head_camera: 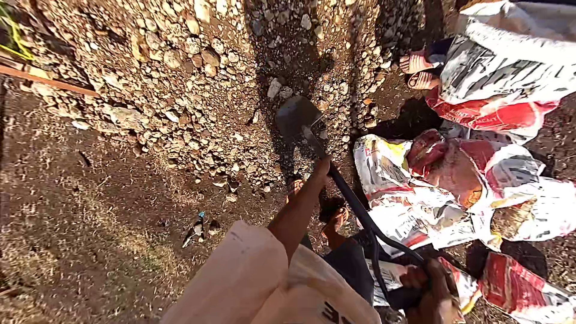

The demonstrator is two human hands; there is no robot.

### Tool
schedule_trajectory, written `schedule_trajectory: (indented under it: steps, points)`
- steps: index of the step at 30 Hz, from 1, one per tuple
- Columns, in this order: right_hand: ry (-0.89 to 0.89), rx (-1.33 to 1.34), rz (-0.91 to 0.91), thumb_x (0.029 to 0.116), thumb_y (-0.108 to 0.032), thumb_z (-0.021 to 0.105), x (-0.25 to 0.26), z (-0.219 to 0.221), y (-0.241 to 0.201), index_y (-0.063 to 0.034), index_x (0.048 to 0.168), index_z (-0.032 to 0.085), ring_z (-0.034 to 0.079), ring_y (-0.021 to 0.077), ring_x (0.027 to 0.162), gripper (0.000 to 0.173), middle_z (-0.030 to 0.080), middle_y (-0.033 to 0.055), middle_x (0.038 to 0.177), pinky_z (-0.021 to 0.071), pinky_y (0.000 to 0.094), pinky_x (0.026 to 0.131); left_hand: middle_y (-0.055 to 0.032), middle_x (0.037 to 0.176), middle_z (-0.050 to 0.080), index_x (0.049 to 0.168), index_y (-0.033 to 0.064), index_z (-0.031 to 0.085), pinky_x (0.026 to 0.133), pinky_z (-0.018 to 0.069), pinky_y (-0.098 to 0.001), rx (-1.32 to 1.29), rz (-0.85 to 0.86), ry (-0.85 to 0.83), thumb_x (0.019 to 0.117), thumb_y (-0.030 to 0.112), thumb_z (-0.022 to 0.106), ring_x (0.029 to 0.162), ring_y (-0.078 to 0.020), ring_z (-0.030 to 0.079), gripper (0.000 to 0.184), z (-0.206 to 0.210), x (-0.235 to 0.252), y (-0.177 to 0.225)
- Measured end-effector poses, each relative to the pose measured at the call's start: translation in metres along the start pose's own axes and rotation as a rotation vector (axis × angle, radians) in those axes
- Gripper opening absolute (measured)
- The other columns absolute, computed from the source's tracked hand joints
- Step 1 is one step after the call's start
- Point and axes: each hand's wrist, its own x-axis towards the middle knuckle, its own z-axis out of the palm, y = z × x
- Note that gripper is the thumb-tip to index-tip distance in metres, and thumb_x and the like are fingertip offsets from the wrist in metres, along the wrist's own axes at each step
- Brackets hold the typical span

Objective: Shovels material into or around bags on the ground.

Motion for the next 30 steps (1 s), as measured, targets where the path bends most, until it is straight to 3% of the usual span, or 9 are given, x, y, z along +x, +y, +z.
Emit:
schedule_trajectory:
  steps: [3, 11, 15, 17, 19, 23, 26, 28, 30]
  points:
    - [0.057, -0.008, -0.04, 0.1094, -0.018, 0.042, 0.068, 0.033, 0.003, -0.0116, 0.1, 0.056, 0.051, 0.0057, 0.039, 0.018, 0.052, -0.0059, 0.052, 0.0501, 0.0232, 0.039, -0.0236, 0.124, 0.063, 0.149, 0.0081, 0.039, 0.08, 0.0597, -0.0438, 0.068, -0.004, -0.105, 0.1081, 0.031, 0.051, 0.097, -0.0313, 0.069, 0.049, 0.017, -0.036, 0.006]
    - [-0.286, 0.19, 0.188, 0.1081, -0.017, 0.045, 0.11, -0.024, 0.019, -0.0101, 0.108, 0.055, 0.054, 0.0072, 0.046, 0.012, 0.055, -0.0034, 0.061, 0.0539, 0.0248, 0.047, -0.0206, 0.119, 0.063, 0.149, 0.0064, 0.039, 0.081, 0.059, -0.0447, 0.193, 0.099, -0.059, 0.1092, 0.042, 0.046, 0.097, -0.0285, 0.068, 0.054, 0.087, -0.124, -0.102]
    - [-0.461, 0.26, 0.246, 0.1067, -0.015, 0.048, 0.128, -0.038, 0.013, -0.0064, 0.111, 0.053, 0.055, 0.0104, 0.05, 0.011, 0.055, -0.0004, 0.066, 0.0552, 0.0287, 0.051, -0.0243, 0.128, 0.063, 0.153, 0.0037, 0.038, 0.094, 0.0547, -0.0474, 0.67, 0.37, 0.031, 0.1088, 0.037, 0.047, 0.109, -0.0312, 0.066, 0.056, 0.099, -0.195, -0.14]
    - [-0.522, 0.274, 0.244, 0.1066, -0.013, 0.049, 0.129, -0.03, -0.002, -0.0056, 0.112, 0.053, 0.054, 0.0104, 0.05, 0.01, 0.054, -0.0005, 0.067, 0.055, 0.0284, 0.051, -0.021, 0.135, 0.061, 0.151, 0.0041, 0.045, 0.103, 0.0516, -0.0502, 0.961, 0.554, 0.016, 0.1069, 0.031, 0.049, 0.119, -0.0309, 0.064, 0.052, 0.097, -0.244, -0.146]
    - [-0.571, 0.287, 0.235, 0.1068, -0.013, 0.049, 0.131, -0.019, -0.02, -0.0049, 0.111, 0.053, 0.054, 0.0116, 0.05, 0.01, 0.053, -0.0001, 0.065, 0.0559, 0.0301, 0.051, -0.0178, 0.143, 0.057, 0.145, 0.0068, 0.055, 0.11, 0.0462, -0.0485, 1.182, 0.698, -0.017, 0.0999, 0.018, 0.055, 0.131, -0.0295, 0.057, 0.046, 0.097, -0.293, -0.15]
    - [-0.629, 0.34, 0.237, 0.1061, -0.013, 0.048, 0.136, 0.001, -0.052, -0.0066, 0.106, 0.051, 0.053, 0.0112, 0.049, 0.007, 0.05, -0.0009, 0.063, 0.0558, 0.0296, 0.051, -0.0193, 0.155, 0.044, 0.157, 0.009, 0.039, 0.117, 0.0377, -0.0514, 1.353, 0.825, 0.092, 0.0861, 0.012, 0.07, 0.145, -0.0364, 0.04, 0.077, 0.112, -0.347, -0.166]
    - [-0.645, 0.357, 0.263, 0.1062, -0.015, 0.048, 0.13, 0.014, -0.065, -0.0097, 0.103, 0.05, 0.053, 0.0101, 0.049, 0.006, 0.05, -0.0022, 0.063, 0.0552, 0.028, 0.051, -0.0189, 0.16, 0.039, 0.155, 0.0126, 0.043, 0.121, 0.0291, -0.0582, 1.345, 0.947, 0.284, 0.091, 0.014, 0.067, 0.151, -0.0404, 0.03, 0.069, 0.134, -0.335, -0.16]
    - [-0.663, 0.378, 0.269, 0.1059, -0.014, 0.046, 0.13, 0.017, -0.069, -0.0097, 0.104, 0.049, 0.052, 0.009, 0.048, 0.006, 0.05, -0.0022, 0.062, 0.0539, 0.0264, 0.049, -0.0203, 0.147, 0.054, 0.144, 0.0059, 0.053, 0.118, 0.0334, -0.0564, 1.302, 1.061, 0.321, 0.0906, 0.012, 0.07, 0.142, -0.0397, 0.045, 0.056, 0.15, -0.316, -0.146]
    - [-0.676, 0.407, 0.289, 0.1069, -0.016, 0.043, 0.135, 0.017, -0.075, -0.0115, 0.103, 0.048, 0.051, 0.0076, 0.047, 0.008, 0.049, -0.0032, 0.061, 0.0524, 0.0243, 0.048, -0.0226, 0.128, 0.064, 0.136, 0.0, 0.054, 0.113, 0.0396, -0.0544, 1.277, 1.069, 0.219, 0.0867, 0.007, 0.073, 0.126, -0.0398, 0.058, 0.053, 0.162, -0.302, -0.13]
